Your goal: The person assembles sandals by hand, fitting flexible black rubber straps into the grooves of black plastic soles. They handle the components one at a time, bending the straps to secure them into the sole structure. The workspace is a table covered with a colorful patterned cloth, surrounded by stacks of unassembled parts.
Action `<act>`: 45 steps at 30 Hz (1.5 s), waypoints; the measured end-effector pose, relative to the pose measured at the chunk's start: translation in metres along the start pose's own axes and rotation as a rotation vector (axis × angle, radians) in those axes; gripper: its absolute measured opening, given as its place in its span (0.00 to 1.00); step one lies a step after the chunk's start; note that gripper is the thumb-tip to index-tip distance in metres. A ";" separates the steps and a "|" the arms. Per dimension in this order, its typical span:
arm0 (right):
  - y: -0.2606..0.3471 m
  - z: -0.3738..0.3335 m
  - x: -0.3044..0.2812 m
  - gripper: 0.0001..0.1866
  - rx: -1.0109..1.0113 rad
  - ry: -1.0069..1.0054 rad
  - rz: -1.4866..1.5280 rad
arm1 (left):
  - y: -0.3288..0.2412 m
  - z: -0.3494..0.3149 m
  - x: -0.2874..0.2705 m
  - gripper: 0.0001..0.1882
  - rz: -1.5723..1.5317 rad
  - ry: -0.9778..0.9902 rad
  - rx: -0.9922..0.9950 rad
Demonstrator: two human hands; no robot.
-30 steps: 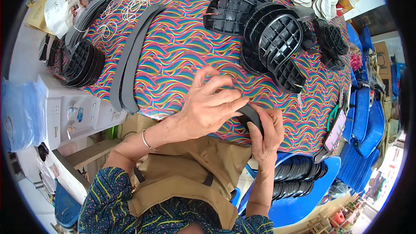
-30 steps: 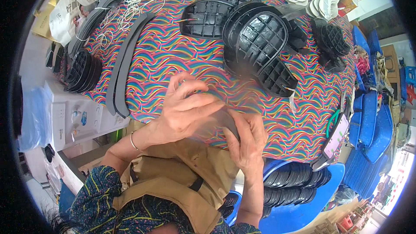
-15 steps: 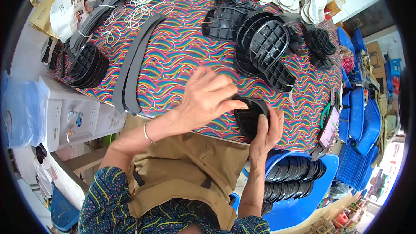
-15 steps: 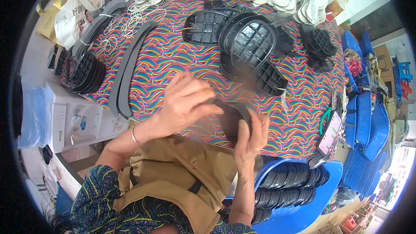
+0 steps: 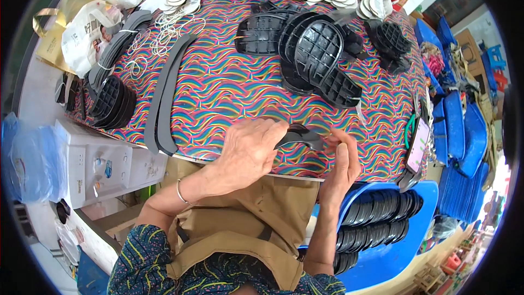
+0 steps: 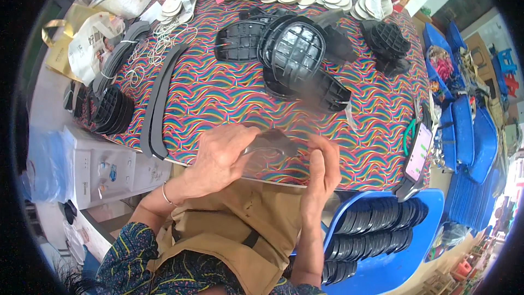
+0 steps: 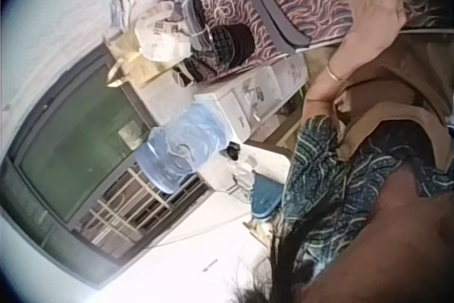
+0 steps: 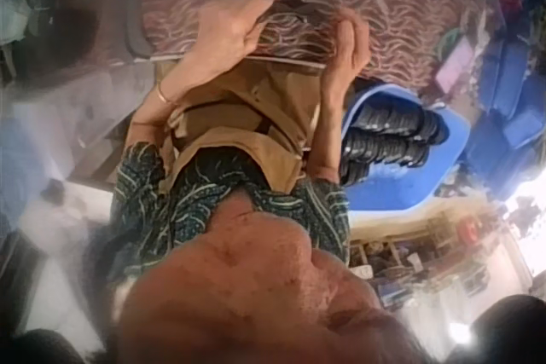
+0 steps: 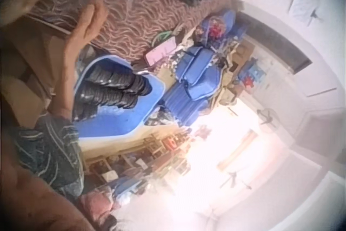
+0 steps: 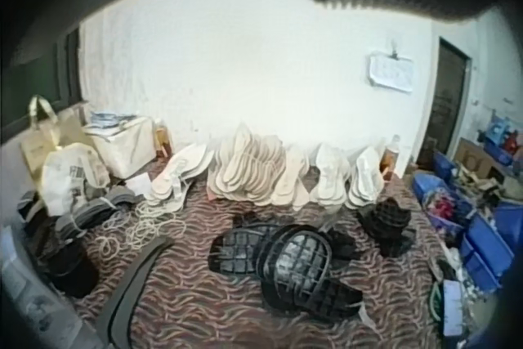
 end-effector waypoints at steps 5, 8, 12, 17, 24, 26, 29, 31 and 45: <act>-0.009 0.013 0.032 0.09 0.226 0.259 -0.023 | -0.005 0.008 0.019 0.24 0.088 0.149 0.058; -0.023 0.016 0.038 0.10 0.326 0.285 0.108 | 0.001 0.010 0.027 0.24 0.088 0.183 0.055; -0.024 0.018 0.036 0.11 0.382 0.287 0.088 | 0.001 0.015 0.033 0.25 0.090 0.223 0.067; -0.039 0.023 0.039 0.11 0.463 0.369 0.211 | -0.002 0.018 0.039 0.26 0.098 0.237 0.117; -0.066 0.019 0.032 0.07 0.613 0.409 0.452 | -0.006 0.024 0.044 0.31 0.095 0.236 0.174; -0.067 0.017 0.033 0.06 0.635 0.438 0.522 | -0.005 0.022 0.046 0.31 0.068 0.263 0.182; -0.068 0.017 0.034 0.06 0.636 0.463 0.592 | -0.004 0.022 0.045 0.29 0.085 0.270 0.177; -0.069 0.017 0.032 0.06 0.635 0.466 0.602 | -0.001 0.022 0.044 0.28 0.059 0.237 0.170; 0.041 0.017 0.033 0.15 -0.431 0.323 -0.621 | 0.009 0.030 0.040 0.20 -0.079 0.190 0.066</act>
Point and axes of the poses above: each hand's wrist, its own z-axis towards the middle knuckle, its own x-axis out of the palm, y = z × x, the point moved 10 cm from there along z, towards the middle knuckle, and after that the axes turned 15 degrees about x, right-handed, at the moved point
